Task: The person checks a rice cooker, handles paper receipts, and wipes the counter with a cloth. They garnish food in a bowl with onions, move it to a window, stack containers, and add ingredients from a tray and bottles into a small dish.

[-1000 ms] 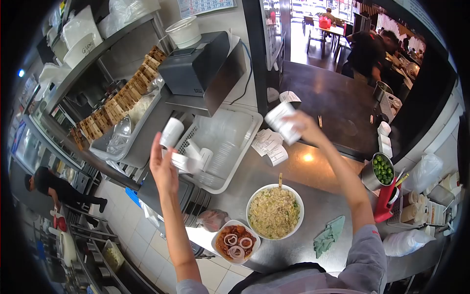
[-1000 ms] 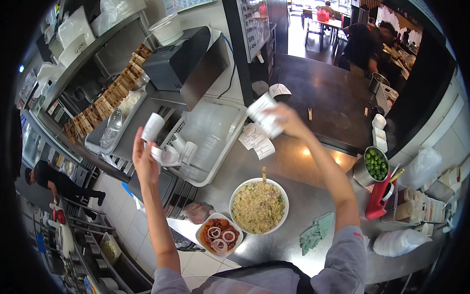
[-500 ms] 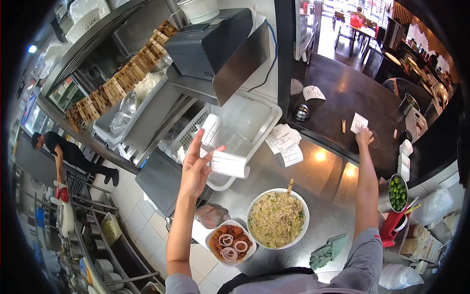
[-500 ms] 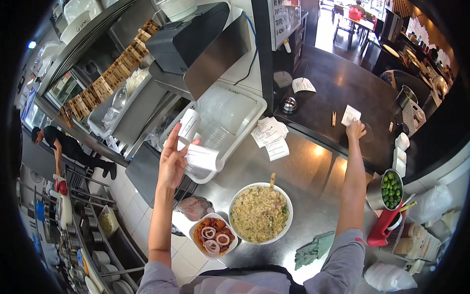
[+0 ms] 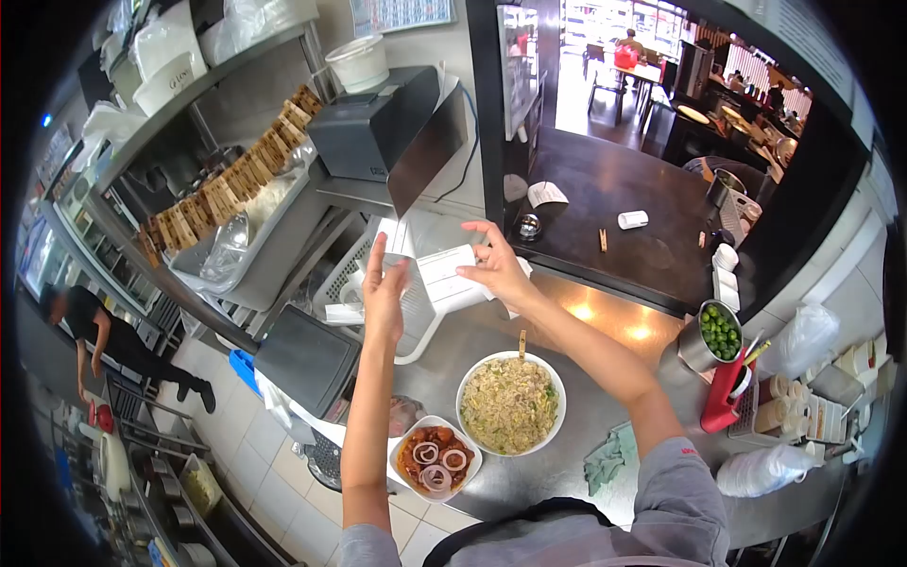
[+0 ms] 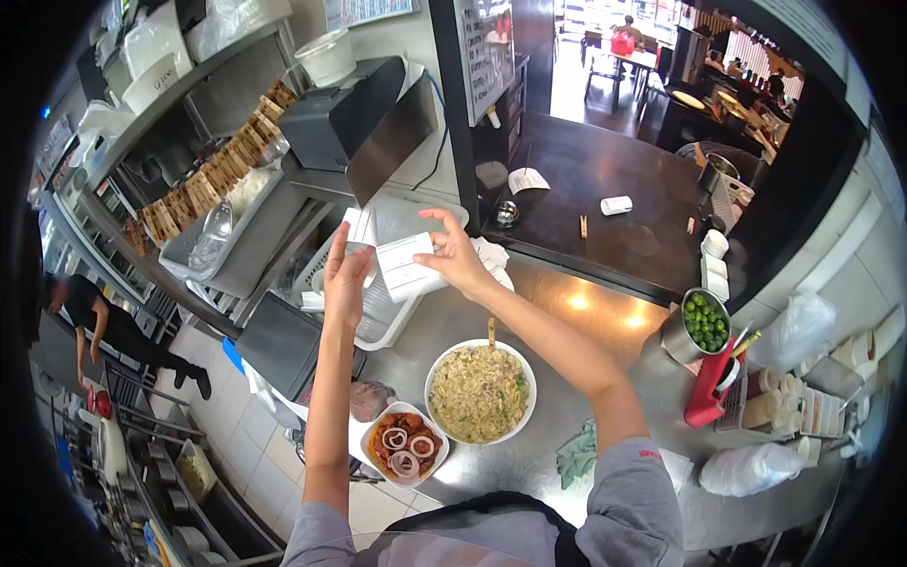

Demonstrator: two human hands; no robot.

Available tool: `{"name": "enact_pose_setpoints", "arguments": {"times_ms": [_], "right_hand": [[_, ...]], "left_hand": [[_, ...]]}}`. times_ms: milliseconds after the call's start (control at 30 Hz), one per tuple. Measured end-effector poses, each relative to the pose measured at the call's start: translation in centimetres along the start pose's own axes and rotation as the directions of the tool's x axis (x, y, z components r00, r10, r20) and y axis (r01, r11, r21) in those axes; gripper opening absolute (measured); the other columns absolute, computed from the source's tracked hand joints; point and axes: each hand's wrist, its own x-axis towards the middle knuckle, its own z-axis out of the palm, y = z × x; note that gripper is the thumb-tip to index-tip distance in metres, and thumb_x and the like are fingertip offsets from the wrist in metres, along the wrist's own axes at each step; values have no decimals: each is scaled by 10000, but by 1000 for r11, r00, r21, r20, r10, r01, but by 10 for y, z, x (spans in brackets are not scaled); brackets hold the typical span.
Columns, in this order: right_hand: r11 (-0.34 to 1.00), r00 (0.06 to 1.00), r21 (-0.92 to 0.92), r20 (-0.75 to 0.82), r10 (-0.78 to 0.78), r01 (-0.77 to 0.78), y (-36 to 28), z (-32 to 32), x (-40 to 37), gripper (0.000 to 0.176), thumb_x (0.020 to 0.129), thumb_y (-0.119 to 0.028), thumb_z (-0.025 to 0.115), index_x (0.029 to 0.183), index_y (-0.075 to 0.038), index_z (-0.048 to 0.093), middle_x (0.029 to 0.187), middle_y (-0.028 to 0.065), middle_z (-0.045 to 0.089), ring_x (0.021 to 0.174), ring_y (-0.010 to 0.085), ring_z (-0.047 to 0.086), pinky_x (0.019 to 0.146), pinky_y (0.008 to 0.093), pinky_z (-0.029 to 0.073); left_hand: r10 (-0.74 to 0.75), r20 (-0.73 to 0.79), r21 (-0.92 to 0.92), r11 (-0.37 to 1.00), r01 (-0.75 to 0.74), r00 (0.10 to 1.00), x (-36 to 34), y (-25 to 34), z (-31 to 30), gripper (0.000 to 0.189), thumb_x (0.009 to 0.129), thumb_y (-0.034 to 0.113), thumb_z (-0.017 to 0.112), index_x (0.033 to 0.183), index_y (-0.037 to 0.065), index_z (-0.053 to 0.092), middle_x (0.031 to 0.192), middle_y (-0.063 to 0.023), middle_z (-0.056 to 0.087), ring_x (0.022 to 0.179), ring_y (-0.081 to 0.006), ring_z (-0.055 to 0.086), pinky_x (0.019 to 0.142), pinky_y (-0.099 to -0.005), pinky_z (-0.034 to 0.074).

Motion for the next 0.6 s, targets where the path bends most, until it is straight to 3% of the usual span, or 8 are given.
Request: {"name": "enact_pose_setpoints", "arguments": {"times_ms": [33, 100, 200, 333, 433, 467, 567, 600], "right_hand": [[996, 1000, 87, 6, 21, -22, -15, 4, -2, 603, 779, 69, 581, 1265, -110, 272, 1001, 120, 591, 899, 138, 590, 778, 258, 476], [999, 999, 34, 29, 18, -19, -48, 8, -21, 496, 799, 71, 547, 1238, -62, 359, 1007, 96, 594, 901, 118, 593, 791, 249, 493], [998, 997, -30, 55, 55, -53, -94, 5, -53, 381, 821, 60, 516, 1195, -11, 493, 1069, 85, 593, 953, 116, 583, 834, 260, 484], [985, 999, -169, 41, 27, -20, -155, -5, -98, 422, 809, 102, 473, 1211, -21, 510, 1128, 102, 579, 983, 129, 576, 869, 255, 455], [975, 999, -223, 44, -14, 23, -193, -24, -138, 470, 796, 106, 453, 1241, -41, 491, 1164, 66, 567, 1052, 111, 528, 924, 264, 410], [964, 1000, -265, 20, 16, -10, -208, -32, -153, 549, 758, 137, 423, 1264, -70, 475, 1204, 63, 543, 1108, 110, 487, 1012, 284, 318], [895, 999, -444, 11, -36, 37, -247, -59, -199, 620, 726, 156, 394, 1290, -94, 449, 1280, 64, 480, 1165, 131, 437, 1075, 295, 189], [875, 999, -482, 23, -42, 48, -261, -68, -216, 699, 682, 168, 358, 1324, -105, 404, 1362, 81, 384, 1201, 161, 396, 1091, 291, 64]], "left_hand": [[42, -40, 127, 991, -37, 998, 2, 6, -3, 530, 839, 11, 484, 1347, 68, 345, 1387, -79, 333, 1167, -195, 447, 928, -351, 386], [42, -106, 90, 995, -33, 994, -4, 22, -3, 447, 825, 115, 599, 1255, 71, 484, 1236, -50, 506, 1042, -107, 487, 853, -273, 387], [87, -112, -6, 996, -88, 990, -15, 51, 19, 390, 822, 135, 623, 1193, 62, 531, 1081, -9, 583, 929, -105, 542, 799, -273, 414], [110, -148, -164, 977, -134, 983, -24, 77, 59, 379, 862, 270, 585, 1138, 12, 551, 1078, -62, 581, 910, -222, 571, 759, -322, 485], [178, -97, -172, 966, -193, 979, -30, 77, 91, 317, 822, 174, 640, 1086, 13, 572, 1013, -62, 595, 867, -150, 573, 745, -309, 492], [180, -87, -164, 967, -193, 980, -32, 75, 103, 291, 801, 102, 651, 1069, 19, 577, 986, -54, 599, 853, -116, 566, 731, -293, 493], [207, 56, -270, 945, -185, 977, -56, 80, 159, 336, 808, 12, 594, 1139, 17, 537, 1024, -83, 592, 895, -152, 585, 760, -278, 485], [193, 118, -301, 942, -150, 974, -69, 84, 181, 375, 807, -2, 577, 1175, 17, 506, 1054, -93, 579, 919, -164, 580, 780, -287, 480]]}}
